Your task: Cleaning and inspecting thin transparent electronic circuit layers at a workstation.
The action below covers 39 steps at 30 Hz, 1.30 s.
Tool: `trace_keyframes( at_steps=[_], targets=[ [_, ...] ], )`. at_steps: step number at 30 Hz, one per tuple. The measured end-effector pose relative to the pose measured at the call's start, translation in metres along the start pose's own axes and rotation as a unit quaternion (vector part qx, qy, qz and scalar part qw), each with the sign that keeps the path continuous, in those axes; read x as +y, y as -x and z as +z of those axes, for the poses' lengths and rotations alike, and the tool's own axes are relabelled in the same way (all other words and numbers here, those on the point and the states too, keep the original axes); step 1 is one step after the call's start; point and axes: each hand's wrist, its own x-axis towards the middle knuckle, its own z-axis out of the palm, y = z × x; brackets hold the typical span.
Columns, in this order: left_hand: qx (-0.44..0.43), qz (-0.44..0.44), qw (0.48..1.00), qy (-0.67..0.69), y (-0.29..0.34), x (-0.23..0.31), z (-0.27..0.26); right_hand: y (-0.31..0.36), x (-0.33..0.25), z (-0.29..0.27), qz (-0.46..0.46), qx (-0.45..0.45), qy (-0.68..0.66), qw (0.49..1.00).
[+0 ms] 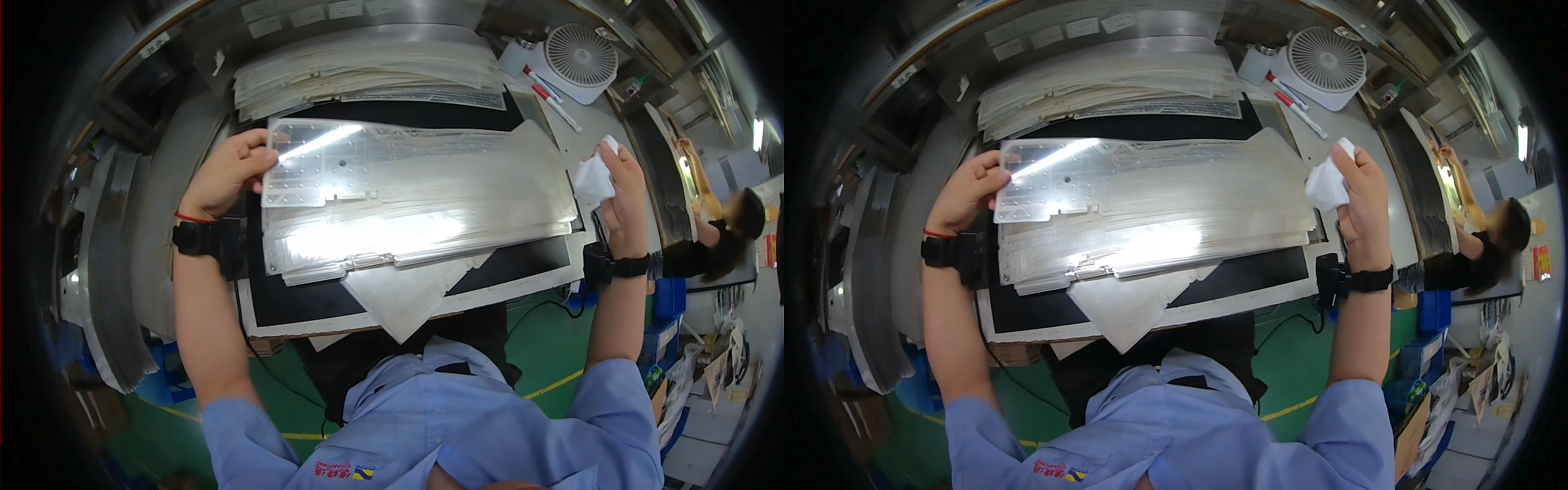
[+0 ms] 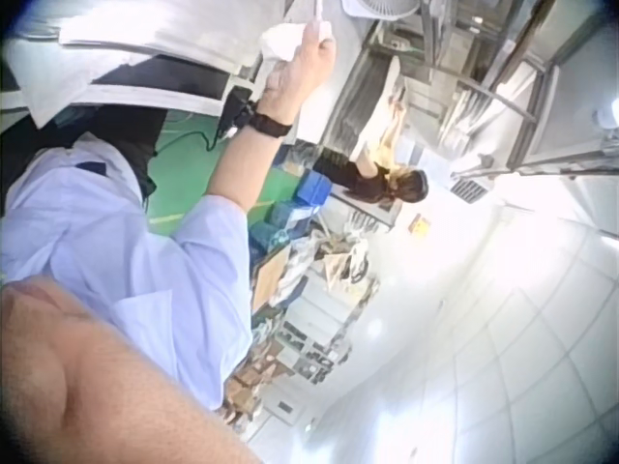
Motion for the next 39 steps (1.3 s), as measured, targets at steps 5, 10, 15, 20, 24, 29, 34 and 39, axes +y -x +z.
trace_keyframes(
  at_steps=[5,10,15,20,24,29,34,39],
  targets=[
    [0.104,0.122,0.983,0.087,-0.008,-0.016,-0.002,-0.025,-0.004,-0.014,-0.086,0.002,0.074,0.994],
    [0.057,0.266,0.961,0.055,-0.012,-0.014,0.012,-0.061,-0.033,0.002,-0.299,0.068,0.371,0.876],
    [-0.005,0.189,0.982,-0.021,-0.008,-0.003,0.025,-0.137,-0.031,0.023,-0.499,-0.015,0.508,0.702],
    [0.03,0.062,0.998,0.01,-0.009,-0.002,0.024,-0.207,-0.002,0.043,-0.47,-0.033,0.604,0.643],
    [0.167,0.054,0.977,0.123,-0.018,0.004,0.047,-0.251,0.014,0.048,-0.408,-0.022,0.659,0.631],
    [0.084,0.011,0.995,0.05,-0.009,0.004,0.036,-0.277,0.024,0.054,-0.379,-0.075,0.65,0.654],
    [0.041,-0.032,0.998,-0.037,-0.007,0.01,0.031,-0.289,0.03,0.043,-0.407,-0.116,0.657,0.624],
    [0.034,-0.047,0.997,-0.049,-0.003,0.012,0.032,-0.29,0.032,0.049,-0.366,-0.14,0.663,0.638]
  ],
)
